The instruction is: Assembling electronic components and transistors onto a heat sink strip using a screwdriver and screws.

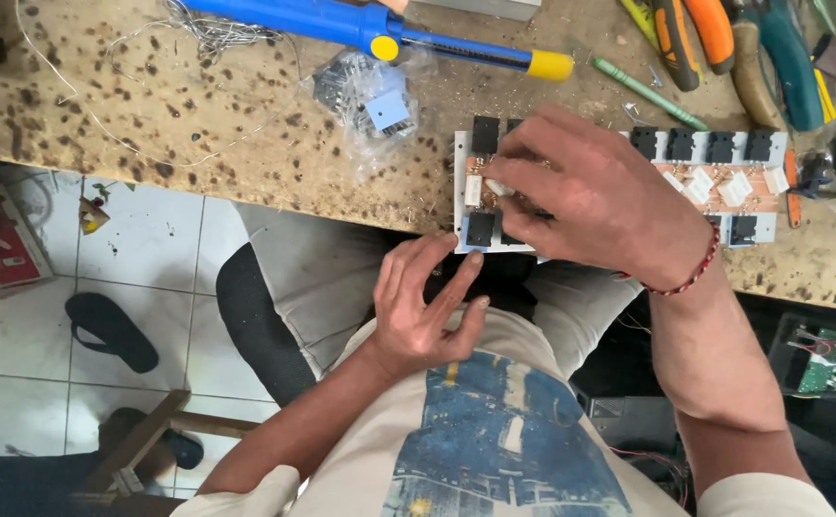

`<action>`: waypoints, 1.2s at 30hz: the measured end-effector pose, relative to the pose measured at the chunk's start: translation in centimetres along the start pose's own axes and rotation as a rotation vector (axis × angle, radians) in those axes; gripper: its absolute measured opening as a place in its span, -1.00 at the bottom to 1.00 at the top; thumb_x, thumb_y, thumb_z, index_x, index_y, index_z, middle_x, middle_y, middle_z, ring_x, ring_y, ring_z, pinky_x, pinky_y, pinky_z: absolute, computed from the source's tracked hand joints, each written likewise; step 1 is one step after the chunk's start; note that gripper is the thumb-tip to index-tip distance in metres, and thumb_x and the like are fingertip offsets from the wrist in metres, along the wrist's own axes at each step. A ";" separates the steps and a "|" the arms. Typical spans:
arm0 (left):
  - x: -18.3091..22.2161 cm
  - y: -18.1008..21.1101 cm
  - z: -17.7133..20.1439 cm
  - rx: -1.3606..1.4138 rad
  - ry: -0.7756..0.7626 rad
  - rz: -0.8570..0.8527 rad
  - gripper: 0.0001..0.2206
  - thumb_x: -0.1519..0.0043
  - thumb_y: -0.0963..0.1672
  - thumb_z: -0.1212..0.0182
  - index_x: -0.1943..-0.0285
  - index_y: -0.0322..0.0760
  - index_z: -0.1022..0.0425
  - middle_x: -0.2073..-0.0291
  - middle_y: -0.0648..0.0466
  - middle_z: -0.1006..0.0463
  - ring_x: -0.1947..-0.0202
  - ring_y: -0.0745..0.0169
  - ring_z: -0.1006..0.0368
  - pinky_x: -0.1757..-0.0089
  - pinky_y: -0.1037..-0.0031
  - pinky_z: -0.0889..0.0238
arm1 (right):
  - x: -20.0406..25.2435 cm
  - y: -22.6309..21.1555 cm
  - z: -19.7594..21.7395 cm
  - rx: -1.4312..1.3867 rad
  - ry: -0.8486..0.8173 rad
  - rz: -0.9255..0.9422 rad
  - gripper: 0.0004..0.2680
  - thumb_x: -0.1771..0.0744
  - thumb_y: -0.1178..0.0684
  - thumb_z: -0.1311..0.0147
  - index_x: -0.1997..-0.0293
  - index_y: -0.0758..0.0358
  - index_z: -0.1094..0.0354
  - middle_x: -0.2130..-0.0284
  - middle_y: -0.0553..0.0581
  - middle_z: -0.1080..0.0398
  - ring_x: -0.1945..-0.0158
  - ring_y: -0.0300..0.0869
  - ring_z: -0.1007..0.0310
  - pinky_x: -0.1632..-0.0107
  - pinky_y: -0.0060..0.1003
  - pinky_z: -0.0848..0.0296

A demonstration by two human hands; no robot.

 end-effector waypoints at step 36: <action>-0.2 -0.8 0.4 -0.029 0.022 0.033 -0.73 -0.31 -0.13 -0.18 -0.16 -0.30 -0.56 0.00 -0.26 -0.50 0.12 -0.19 -0.53 0.10 0.12 -0.50 | -0.3 0.2 0.3 -0.012 -0.001 0.008 -0.87 -0.33 0.34 -0.19 0.07 0.43 -0.37 0.22 0.28 -0.29 0.24 0.07 -0.31 0.27 -0.13 -0.38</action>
Point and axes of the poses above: each hand's wrist, its own x-axis away from the middle knuckle, its own z-axis out of the back of the hand, y = z × x, the point moved 8 cm from there along -x, towards the middle knuckle
